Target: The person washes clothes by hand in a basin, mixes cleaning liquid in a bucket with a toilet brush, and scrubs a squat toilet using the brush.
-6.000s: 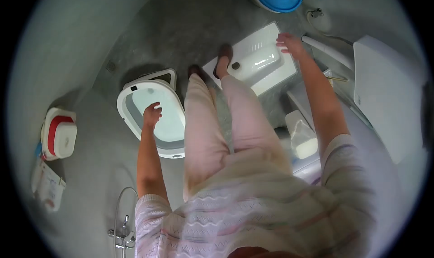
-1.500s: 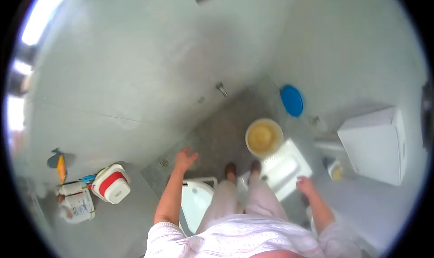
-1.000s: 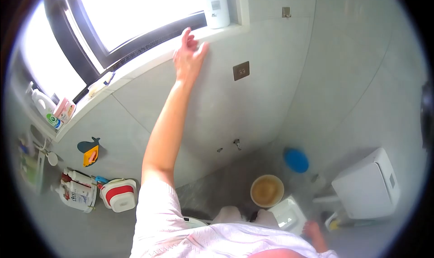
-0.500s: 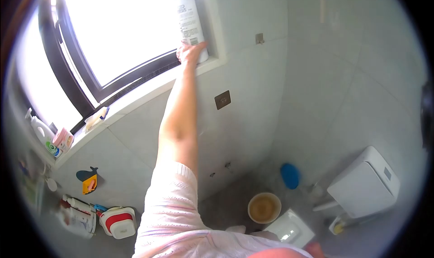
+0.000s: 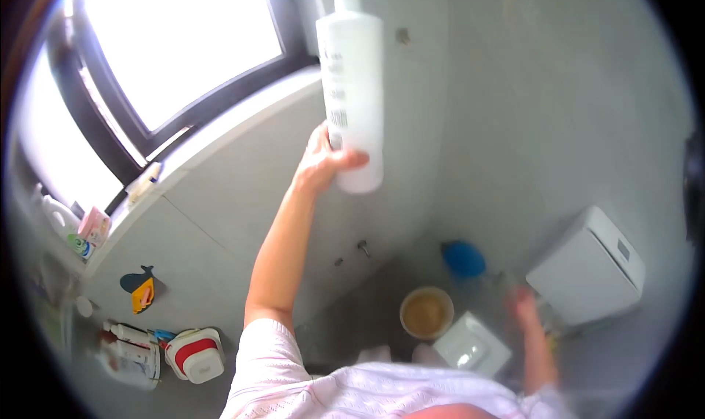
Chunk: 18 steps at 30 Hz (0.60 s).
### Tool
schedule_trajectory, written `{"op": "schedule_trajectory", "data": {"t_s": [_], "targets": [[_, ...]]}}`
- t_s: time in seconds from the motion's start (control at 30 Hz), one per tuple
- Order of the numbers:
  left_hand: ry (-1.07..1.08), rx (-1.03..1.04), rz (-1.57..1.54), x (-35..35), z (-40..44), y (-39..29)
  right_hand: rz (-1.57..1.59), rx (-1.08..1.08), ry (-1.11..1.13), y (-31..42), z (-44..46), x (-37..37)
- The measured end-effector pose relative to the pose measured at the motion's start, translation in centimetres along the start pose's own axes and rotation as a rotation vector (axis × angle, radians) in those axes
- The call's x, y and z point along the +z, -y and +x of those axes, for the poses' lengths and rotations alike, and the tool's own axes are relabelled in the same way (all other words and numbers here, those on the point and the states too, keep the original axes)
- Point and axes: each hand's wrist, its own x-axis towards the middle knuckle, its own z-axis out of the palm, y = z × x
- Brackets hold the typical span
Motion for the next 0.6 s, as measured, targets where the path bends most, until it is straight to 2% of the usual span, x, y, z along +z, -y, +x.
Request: {"op": "schedule_trajectory", "data": {"t_s": [0.03,0.07,0.1,0.13,0.17,0.27,0.33,0.4,0.5,0.6], "targets": [[0.028,-0.072,0.008,1.3,-2.2,1.7,0.247,0.027,0.101,2.7,1.8,0.4],[0.06,-0.15,0.014,2.5,-4.4,3.4,0.166,-0.083,0.11,5.0,3.6,1.0],[0.1,-0.224,0.061,4.0,-6.4,4.4,0.289,-0.179,0.087,10.2,2.9,2.2],[0.141,-0.278,0.023,5.1,-8.4,6.5,0.281,-0.297,0.158,13.6,3.0,2.9],[0.168,-0.351,0.032,6.0,-10.2,8.2,0.197,-0.366,0.271,16.0,4.0,3.0],[0.252,-0.54,-0.071,7.8,-15.2,11.7,0.17,-0.469,0.418,22.8,2.2,5.1],[0.312,-0.605,-0.148,7.3,-17.6,13.9,0.124,-0.522,0.543,24.2,2.3,6.8],[0.348,-0.663,-0.349,7.0,-20.2,15.3,0.082,-0.604,0.675,23.9,2.1,8.4],[0.367,-0.706,-0.644,6.6,-23.4,17.6,0.025,-0.517,0.902,23.3,1.4,10.3],[0.397,-0.747,-0.941,6.8,-25.5,18.7,0.052,-0.465,0.967,22.1,1.5,11.8]]}}
